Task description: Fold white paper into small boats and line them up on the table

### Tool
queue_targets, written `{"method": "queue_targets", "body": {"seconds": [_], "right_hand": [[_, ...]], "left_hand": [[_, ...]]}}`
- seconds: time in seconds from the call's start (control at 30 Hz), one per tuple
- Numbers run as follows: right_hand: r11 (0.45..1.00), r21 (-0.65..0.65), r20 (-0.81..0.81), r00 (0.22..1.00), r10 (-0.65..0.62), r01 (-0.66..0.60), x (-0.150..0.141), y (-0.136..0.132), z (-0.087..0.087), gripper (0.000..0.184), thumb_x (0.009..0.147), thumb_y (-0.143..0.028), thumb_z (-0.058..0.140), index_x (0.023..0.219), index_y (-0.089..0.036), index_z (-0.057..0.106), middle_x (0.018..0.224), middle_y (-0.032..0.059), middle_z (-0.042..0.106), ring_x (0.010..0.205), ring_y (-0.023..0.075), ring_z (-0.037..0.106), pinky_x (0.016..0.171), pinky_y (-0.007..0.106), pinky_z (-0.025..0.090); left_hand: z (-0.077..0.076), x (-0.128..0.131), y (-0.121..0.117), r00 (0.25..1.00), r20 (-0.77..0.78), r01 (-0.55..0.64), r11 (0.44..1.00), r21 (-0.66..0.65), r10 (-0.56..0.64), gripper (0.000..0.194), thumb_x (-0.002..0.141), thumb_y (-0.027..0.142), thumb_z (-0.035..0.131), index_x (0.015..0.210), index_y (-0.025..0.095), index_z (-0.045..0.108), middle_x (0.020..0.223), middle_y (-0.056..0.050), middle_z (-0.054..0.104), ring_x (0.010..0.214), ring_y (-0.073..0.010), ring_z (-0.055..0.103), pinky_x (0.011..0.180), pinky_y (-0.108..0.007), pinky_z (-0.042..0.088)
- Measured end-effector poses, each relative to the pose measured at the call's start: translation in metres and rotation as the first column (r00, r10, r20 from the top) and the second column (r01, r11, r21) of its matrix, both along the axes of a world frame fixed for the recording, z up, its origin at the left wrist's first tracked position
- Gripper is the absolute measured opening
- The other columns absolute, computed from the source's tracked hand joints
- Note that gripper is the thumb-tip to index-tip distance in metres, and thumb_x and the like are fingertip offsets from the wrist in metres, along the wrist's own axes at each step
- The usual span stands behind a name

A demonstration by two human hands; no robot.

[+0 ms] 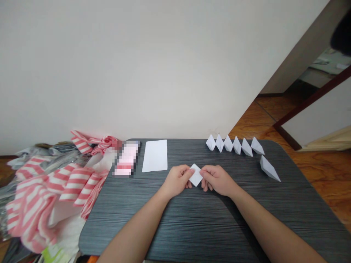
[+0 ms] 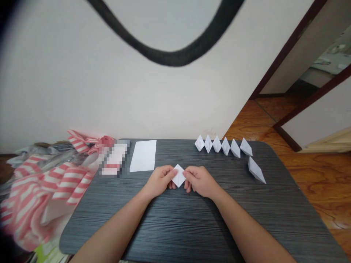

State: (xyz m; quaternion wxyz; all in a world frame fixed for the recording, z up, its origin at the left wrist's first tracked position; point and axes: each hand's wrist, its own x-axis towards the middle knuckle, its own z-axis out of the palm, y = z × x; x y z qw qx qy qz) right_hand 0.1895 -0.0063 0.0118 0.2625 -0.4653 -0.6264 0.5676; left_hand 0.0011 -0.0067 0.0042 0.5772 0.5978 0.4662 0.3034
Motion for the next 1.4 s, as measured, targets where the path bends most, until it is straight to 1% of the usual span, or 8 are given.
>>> {"method": "queue_targets", "body": {"seconds": [0.37,0.63,0.8,1.0,1.1,1.2,1.3,1.4], "right_hand": [[0.997,0.061,0.040,0.998,-0.045,0.043,0.006,0.003,-0.008,0.034,0.089,-0.037,0.046,0.063,-0.017,0.053,0.046,-0.0011,0.060,0.034,0.0079,0.049,0.036,0.018,0.034],[0.997,0.073,0.034,0.999,-0.020,0.018,0.005,0.000,0.000,0.036,0.091,-0.034,0.044,0.061,-0.017,0.054,0.046,-0.0010,0.060,0.035,0.0078,0.049,0.038,0.018,0.034],[0.997,0.076,0.017,1.000,0.020,-0.021,0.003,0.000,-0.003,0.036,0.091,-0.035,0.043,0.062,-0.017,0.054,0.047,-0.0008,0.059,0.037,0.0087,0.051,0.039,0.019,0.036],[0.987,0.163,-0.024,1.000,0.011,-0.007,0.006,0.003,-0.011,0.027,0.094,-0.033,0.038,0.089,-0.017,0.059,0.058,-0.0001,0.061,0.048,0.0108,0.056,0.047,0.021,0.041],[0.965,0.259,-0.018,0.999,-0.029,0.033,0.008,0.003,-0.015,0.024,0.094,-0.027,0.038,0.108,-0.018,0.055,0.060,-0.0012,0.058,0.054,0.0116,0.056,0.055,0.023,0.045],[0.931,0.365,-0.044,0.999,0.009,0.008,0.008,0.002,-0.016,0.027,0.093,-0.022,0.040,0.118,-0.020,0.051,0.086,0.0042,0.062,0.059,0.0105,0.056,0.061,0.026,0.048],[0.877,0.478,-0.030,0.997,0.064,-0.042,0.008,0.003,-0.013,0.029,0.092,-0.019,0.041,0.118,-0.024,0.055,0.109,0.0079,0.057,0.074,0.0128,0.059,0.070,0.029,0.049],[0.824,0.562,-0.001,0.996,0.084,-0.069,0.008,0.004,-0.010,0.028,0.092,-0.016,0.042,0.111,-0.024,0.061,0.111,0.0080,0.057,0.096,0.0179,0.057,0.083,0.033,0.046]], "left_hand": [[-0.004,0.000,0.002,0.998,0.037,-0.059,0.998,-0.020,0.060,0.038,0.086,0.047,0.043,0.071,0.014,0.055,0.052,-0.002,0.060,0.042,-0.0095,0.052,0.042,-0.019,0.039],[0.002,0.000,0.002,0.996,0.086,-0.006,0.998,-0.062,0.012,0.033,0.082,0.046,0.052,0.077,0.013,0.057,0.057,-0.002,0.059,0.048,-0.0094,0.053,0.047,-0.020,0.041],[0.003,-0.001,0.000,1.000,0.026,0.011,1.000,-0.005,-0.011,0.031,0.083,0.043,0.051,0.075,0.014,0.057,0.059,-0.001,0.058,0.050,-0.0094,0.052,0.046,-0.019,0.039],[0.000,-0.002,0.000,1.000,0.005,0.007,1.000,0.021,-0.007,0.031,0.084,0.043,0.049,0.076,0.014,0.056,0.061,-0.001,0.058,0.051,-0.0093,0.052,0.047,-0.019,0.038],[-0.001,-0.001,0.000,1.000,0.008,0.018,1.000,0.012,-0.018,0.032,0.084,0.043,0.049,0.079,0.013,0.057,0.062,-0.001,0.058,0.052,-0.0097,0.052,0.048,-0.019,0.039],[0.001,-0.001,0.000,0.999,0.036,0.036,0.999,-0.002,-0.036,0.031,0.084,0.043,0.048,0.083,0.013,0.058,0.064,-0.001,0.058,0.053,-0.0100,0.053,0.049,-0.020,0.041],[0.002,-0.001,0.001,0.997,0.050,0.061,0.998,-0.003,-0.061,0.031,0.084,0.043,0.050,0.085,0.014,0.059,0.067,-0.002,0.060,0.055,-0.0105,0.054,0.051,-0.021,0.042],[0.003,-0.002,0.001,0.996,0.044,0.083,0.997,-0.002,-0.082,0.030,0.083,0.043,0.051,0.084,0.013,0.059,0.066,-0.001,0.059,0.056,-0.0109,0.054,0.053,-0.021,0.043]]}}
